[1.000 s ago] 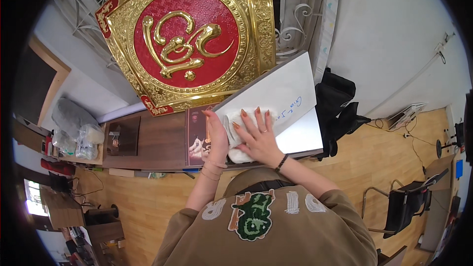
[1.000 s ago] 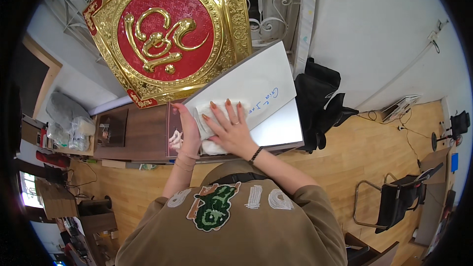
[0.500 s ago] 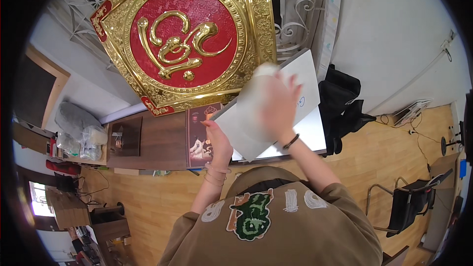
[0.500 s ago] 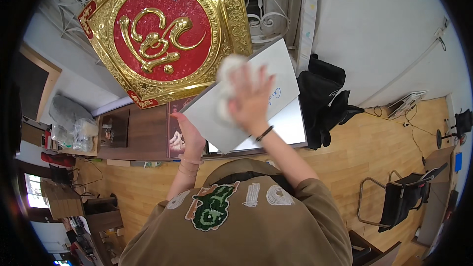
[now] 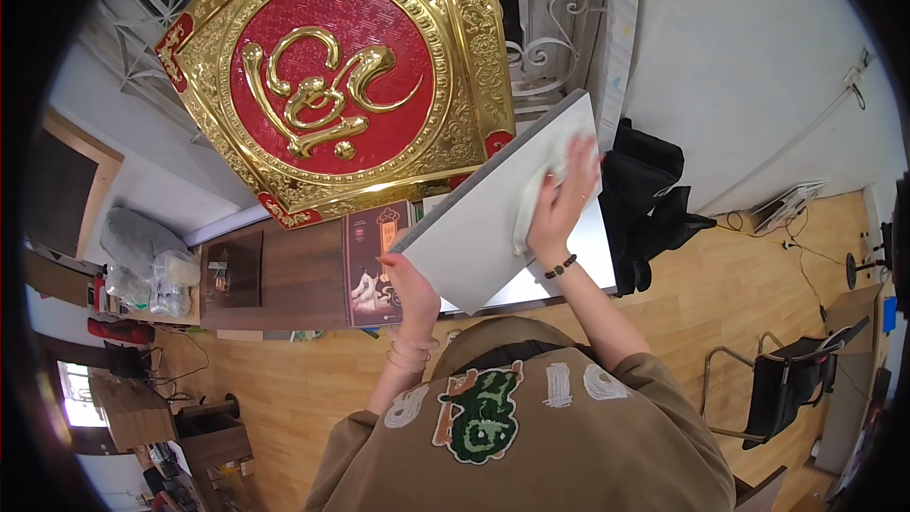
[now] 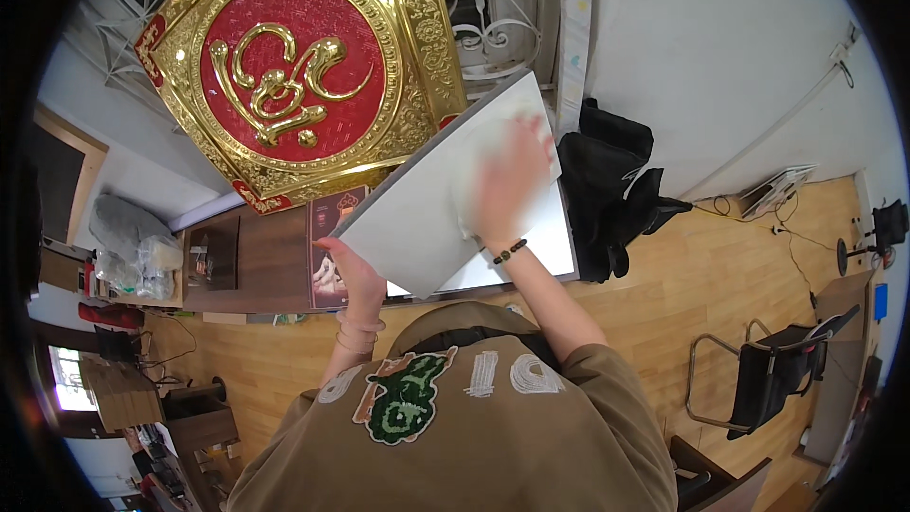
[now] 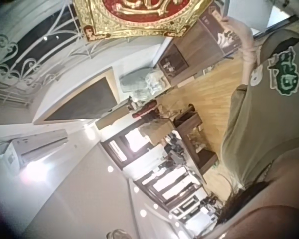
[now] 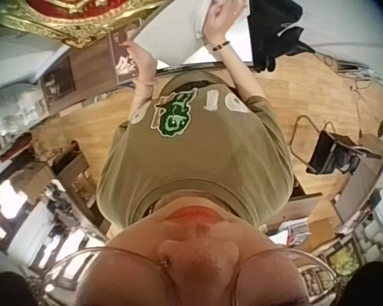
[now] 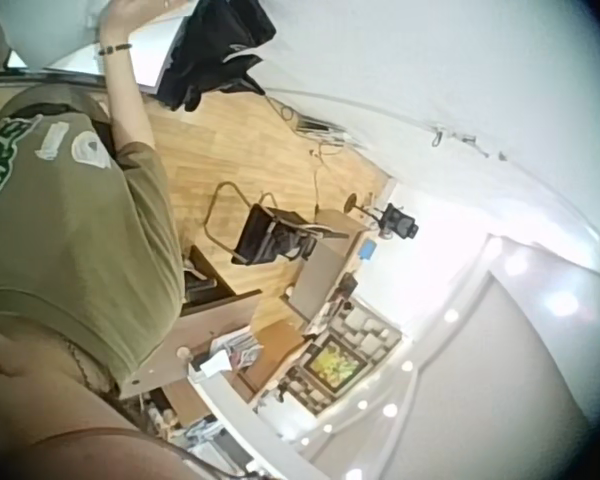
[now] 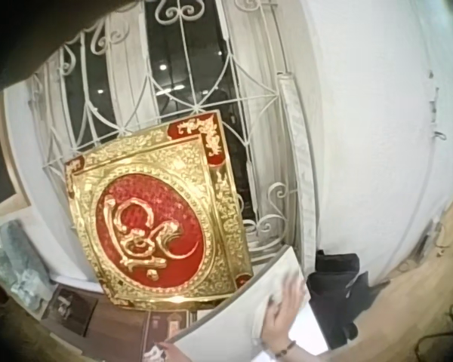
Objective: The person is wiping down books, a laptop, and a large decorative wall hanging with a white cloth on a desk.
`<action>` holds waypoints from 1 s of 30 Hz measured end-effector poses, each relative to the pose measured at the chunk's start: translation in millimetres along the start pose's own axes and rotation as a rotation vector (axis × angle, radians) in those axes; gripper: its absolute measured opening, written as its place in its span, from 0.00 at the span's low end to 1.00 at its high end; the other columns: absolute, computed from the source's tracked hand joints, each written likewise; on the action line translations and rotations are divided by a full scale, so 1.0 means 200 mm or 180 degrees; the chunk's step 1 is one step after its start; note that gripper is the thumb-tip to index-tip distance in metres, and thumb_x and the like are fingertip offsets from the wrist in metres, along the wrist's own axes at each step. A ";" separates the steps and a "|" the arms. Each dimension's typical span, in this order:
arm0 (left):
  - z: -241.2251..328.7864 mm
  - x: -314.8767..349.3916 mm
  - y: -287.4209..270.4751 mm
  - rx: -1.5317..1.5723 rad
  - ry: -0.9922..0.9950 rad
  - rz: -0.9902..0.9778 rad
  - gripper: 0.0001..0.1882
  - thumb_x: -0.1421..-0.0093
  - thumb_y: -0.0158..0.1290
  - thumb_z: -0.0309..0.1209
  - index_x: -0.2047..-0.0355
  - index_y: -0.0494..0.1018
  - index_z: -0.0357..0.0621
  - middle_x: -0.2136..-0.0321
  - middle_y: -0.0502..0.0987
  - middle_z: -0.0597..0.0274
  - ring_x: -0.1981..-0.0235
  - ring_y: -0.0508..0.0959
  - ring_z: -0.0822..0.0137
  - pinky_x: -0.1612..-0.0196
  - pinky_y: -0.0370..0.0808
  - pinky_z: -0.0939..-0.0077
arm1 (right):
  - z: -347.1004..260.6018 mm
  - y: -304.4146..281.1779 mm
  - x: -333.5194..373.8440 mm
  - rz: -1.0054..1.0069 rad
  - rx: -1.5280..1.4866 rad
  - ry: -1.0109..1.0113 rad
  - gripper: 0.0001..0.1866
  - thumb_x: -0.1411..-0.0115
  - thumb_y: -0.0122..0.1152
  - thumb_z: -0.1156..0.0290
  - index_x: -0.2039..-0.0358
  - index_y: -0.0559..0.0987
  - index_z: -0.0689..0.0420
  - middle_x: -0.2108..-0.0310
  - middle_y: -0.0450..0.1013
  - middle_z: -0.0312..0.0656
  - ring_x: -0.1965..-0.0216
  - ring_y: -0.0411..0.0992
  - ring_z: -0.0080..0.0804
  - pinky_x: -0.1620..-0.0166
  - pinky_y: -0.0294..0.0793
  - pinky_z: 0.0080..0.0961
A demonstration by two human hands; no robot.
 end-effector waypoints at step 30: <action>0.11 -0.07 0.09 0.0991 -0.0705 0.0860 0.40 0.33 0.28 0.61 0.34 0.50 0.42 0.37 0.61 0.57 0.38 0.63 0.61 0.37 0.60 0.68 | -0.14 -0.18 0.37 -0.2057 -0.0109 -0.1792 0.36 0.45 0.55 0.61 0.34 0.61 0.45 0.31 0.49 0.43 0.30 0.41 0.58 0.33 0.38 0.59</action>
Point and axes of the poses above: each hand's wrist, its own x-axis away from the middle knuckle, its own y-axis out of the palm, z = x × y, the point moved 2 cm from there along -x, towards the middle knuckle
